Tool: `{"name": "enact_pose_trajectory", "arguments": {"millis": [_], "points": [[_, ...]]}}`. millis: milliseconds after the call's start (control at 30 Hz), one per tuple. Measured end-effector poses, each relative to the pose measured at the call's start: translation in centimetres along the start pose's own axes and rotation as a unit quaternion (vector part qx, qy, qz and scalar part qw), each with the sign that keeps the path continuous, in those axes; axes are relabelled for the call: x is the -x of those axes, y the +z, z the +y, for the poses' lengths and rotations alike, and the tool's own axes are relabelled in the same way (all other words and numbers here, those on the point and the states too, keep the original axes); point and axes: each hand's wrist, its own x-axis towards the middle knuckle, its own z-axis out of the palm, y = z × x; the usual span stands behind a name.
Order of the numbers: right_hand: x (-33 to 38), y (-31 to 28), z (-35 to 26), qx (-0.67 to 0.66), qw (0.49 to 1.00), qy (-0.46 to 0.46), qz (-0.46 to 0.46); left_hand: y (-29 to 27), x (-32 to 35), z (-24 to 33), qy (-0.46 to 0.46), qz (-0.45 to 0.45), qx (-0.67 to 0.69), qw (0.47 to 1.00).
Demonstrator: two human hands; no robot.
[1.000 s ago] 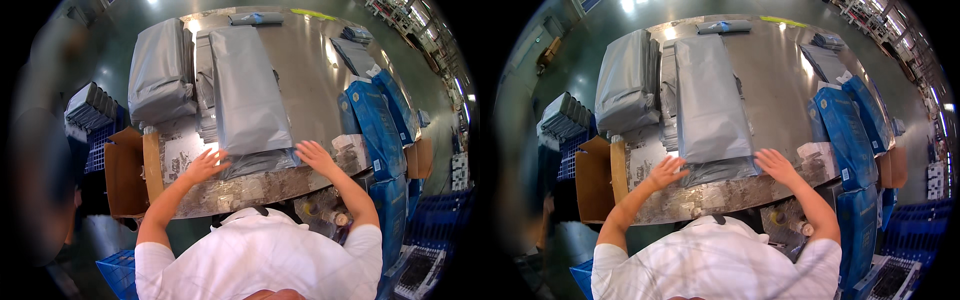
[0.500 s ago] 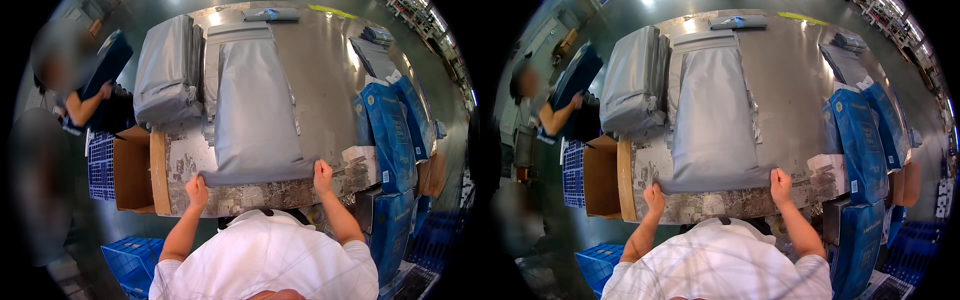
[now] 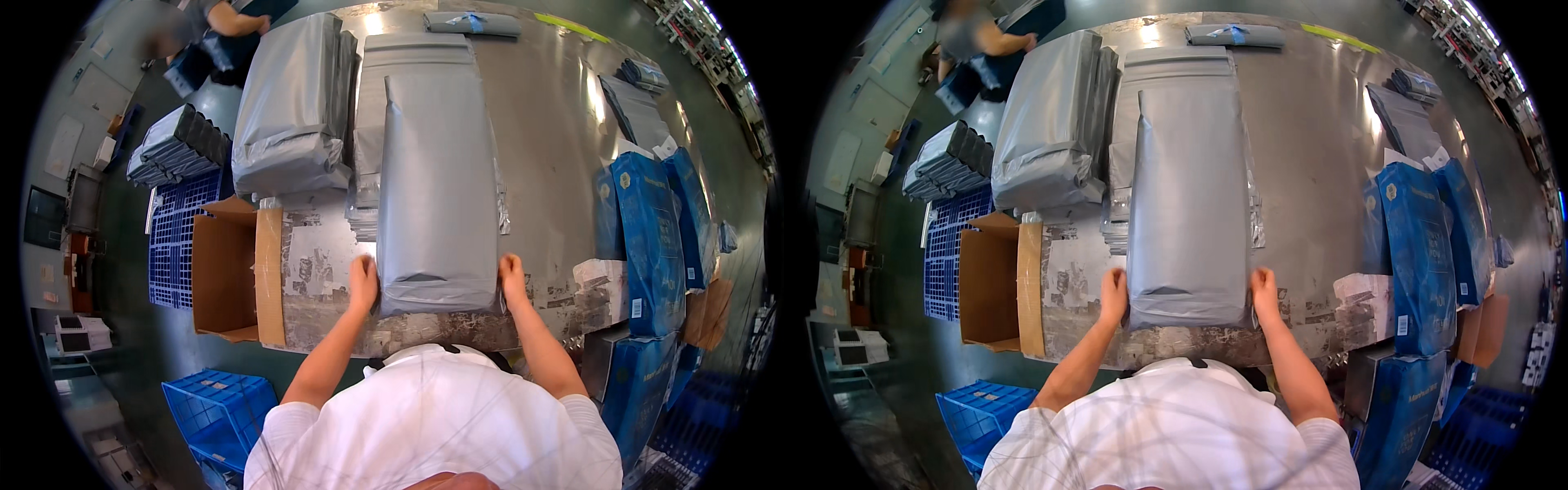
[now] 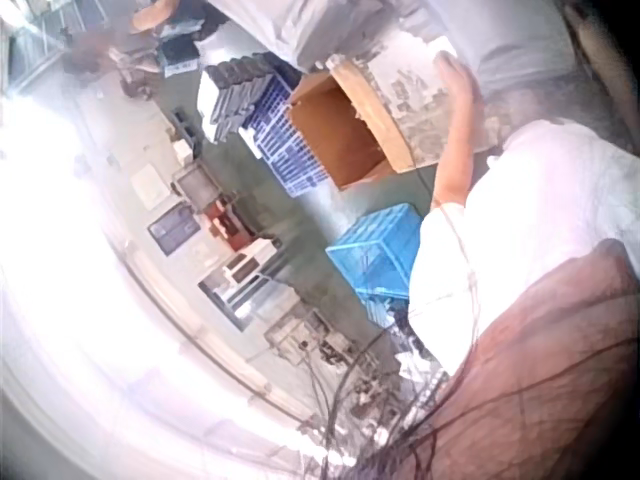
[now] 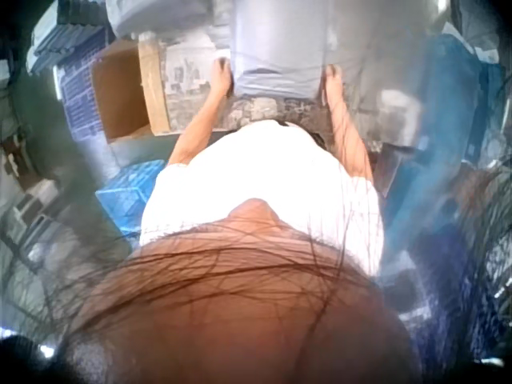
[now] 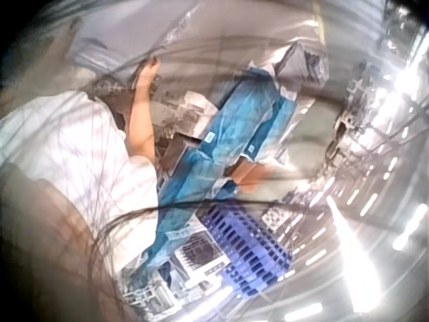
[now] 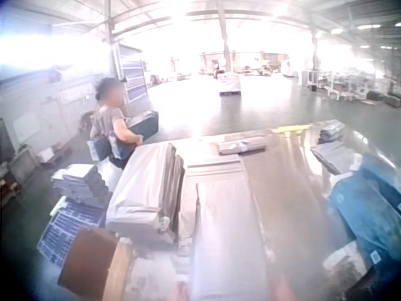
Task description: The person repeatedly picks blue padded mailers from a metal table, folds them, and places them into a blue plastic crate. The person also stacks folded mailers on the table. A coworker is visible working at the same table.
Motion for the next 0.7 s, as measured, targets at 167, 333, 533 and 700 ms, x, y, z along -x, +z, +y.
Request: {"name": "enact_pose_trajectory", "arguments": {"millis": [167,333,533,700], "points": [[2.5,1.2,-7.8,-0.33,0.895,0.259,-0.151,0.2,-1.1,8.8,-0.408,-0.228,0.553,0.69],[6.2,0.4,-13.6,-0.359,0.893,0.163,-0.219,-7.4,-0.2,14.9,-0.053,-0.216,0.383,0.896],[2.7,10.9,-23.8,-0.345,0.885,-0.031,-0.312,-18.4,-11.6,11.7,-0.048,-0.076,0.115,0.989],[-2.6,25.0,-36.5,-0.252,0.908,-0.173,-0.285,-27.9,-26.1,10.1,0.067,0.027,0.407,0.911]]}}
